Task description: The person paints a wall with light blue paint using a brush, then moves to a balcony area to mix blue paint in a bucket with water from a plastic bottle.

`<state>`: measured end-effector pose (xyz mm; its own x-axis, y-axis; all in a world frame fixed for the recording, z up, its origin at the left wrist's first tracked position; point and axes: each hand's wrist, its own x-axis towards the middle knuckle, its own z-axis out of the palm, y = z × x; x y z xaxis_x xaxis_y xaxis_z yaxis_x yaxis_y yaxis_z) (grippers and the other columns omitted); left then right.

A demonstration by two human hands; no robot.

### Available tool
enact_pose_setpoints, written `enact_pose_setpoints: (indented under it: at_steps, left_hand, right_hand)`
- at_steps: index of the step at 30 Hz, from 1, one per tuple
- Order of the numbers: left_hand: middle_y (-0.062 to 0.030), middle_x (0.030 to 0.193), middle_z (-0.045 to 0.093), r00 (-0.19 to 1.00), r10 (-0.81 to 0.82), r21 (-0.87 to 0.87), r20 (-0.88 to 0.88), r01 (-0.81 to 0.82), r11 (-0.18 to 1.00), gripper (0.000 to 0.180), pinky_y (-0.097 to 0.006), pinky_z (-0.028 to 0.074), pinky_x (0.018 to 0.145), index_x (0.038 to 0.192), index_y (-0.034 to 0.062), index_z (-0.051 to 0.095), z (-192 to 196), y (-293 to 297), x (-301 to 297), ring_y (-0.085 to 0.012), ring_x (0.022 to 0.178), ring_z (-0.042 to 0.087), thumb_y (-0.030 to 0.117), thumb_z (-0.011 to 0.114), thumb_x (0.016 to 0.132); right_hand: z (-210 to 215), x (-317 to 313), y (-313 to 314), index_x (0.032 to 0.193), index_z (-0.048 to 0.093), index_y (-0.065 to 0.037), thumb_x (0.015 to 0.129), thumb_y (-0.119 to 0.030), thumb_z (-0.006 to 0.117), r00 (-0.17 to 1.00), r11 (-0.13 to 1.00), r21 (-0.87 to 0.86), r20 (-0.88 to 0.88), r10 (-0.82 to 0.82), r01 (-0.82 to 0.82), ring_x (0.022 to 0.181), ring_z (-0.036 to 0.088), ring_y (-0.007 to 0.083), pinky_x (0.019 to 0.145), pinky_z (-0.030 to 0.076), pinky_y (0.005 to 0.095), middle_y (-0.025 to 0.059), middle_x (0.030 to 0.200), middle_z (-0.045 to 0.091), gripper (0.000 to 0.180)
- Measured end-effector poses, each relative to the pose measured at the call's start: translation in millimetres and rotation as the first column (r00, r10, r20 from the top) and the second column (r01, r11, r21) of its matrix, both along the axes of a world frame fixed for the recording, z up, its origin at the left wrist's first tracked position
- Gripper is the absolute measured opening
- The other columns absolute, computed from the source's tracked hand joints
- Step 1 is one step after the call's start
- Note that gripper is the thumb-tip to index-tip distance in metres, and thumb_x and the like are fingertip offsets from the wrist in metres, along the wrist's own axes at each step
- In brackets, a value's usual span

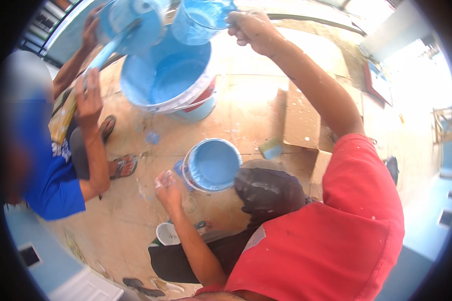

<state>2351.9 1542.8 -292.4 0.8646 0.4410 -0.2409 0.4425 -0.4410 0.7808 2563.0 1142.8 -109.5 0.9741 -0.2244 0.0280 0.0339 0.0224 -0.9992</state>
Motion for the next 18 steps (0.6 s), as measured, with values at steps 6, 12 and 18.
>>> enact_pose_setpoints:
  at_steps: [6,12,18]
  left_hand:
    - [-0.022,0.117,0.074,0.999,0.016,-0.118,-0.045,-0.021,0.993,0.039,-0.038,0.056,0.089,0.134,-0.0052,0.061,-11.3,4.4,-7.4,-0.0276,0.1,0.072,0.02,0.068,0.105]
    - [-0.0219,0.123,0.073,0.993,0.021,-0.179,-0.116,-0.042,0.983,0.039,-0.038,0.053,0.09,0.137,-0.0049,0.059,-14.3,-4.5,-12.8,-0.0264,0.104,0.07,0.017,0.065,0.106]
    - [-0.0223,0.133,0.069,0.977,-0.002,-0.258,-0.213,-0.054,0.965,0.044,-0.038,0.056,0.092,0.143,-0.005,0.054,-23.8,-10.7,-12.9,-0.028,0.116,0.069,0.019,0.063,0.108]
  right_hand:
    - [-16.0,-81.4,-114.6,0.113,0.066,0.0,0.102,-0.014,0.062,0.983,0.942,0.296,-0.14,-0.118,0.155,0.054,0.04,0.005,0.051,0.034,0.0247,-0.0021,0.071,0.054,0.018]
    - [-74.2,-230.6,-198.3,0.097,0.065,0.0,0.097,-0.016,0.067,0.674,0.72,-0.097,-0.283,-0.682,0.688,0.056,0.048,0.0083,0.048,0.038,0.0252,0.004,0.074,0.058,0.016]
    - [-121.9,-349.9,-210.9,0.088,0.065,0.002,0.093,-0.014,0.058,0.506,0.677,-0.397,-0.458,-0.731,0.62,0.043,0.044,0.0124,0.038,0.035,0.03,0.0059,0.064,0.056,0.018]
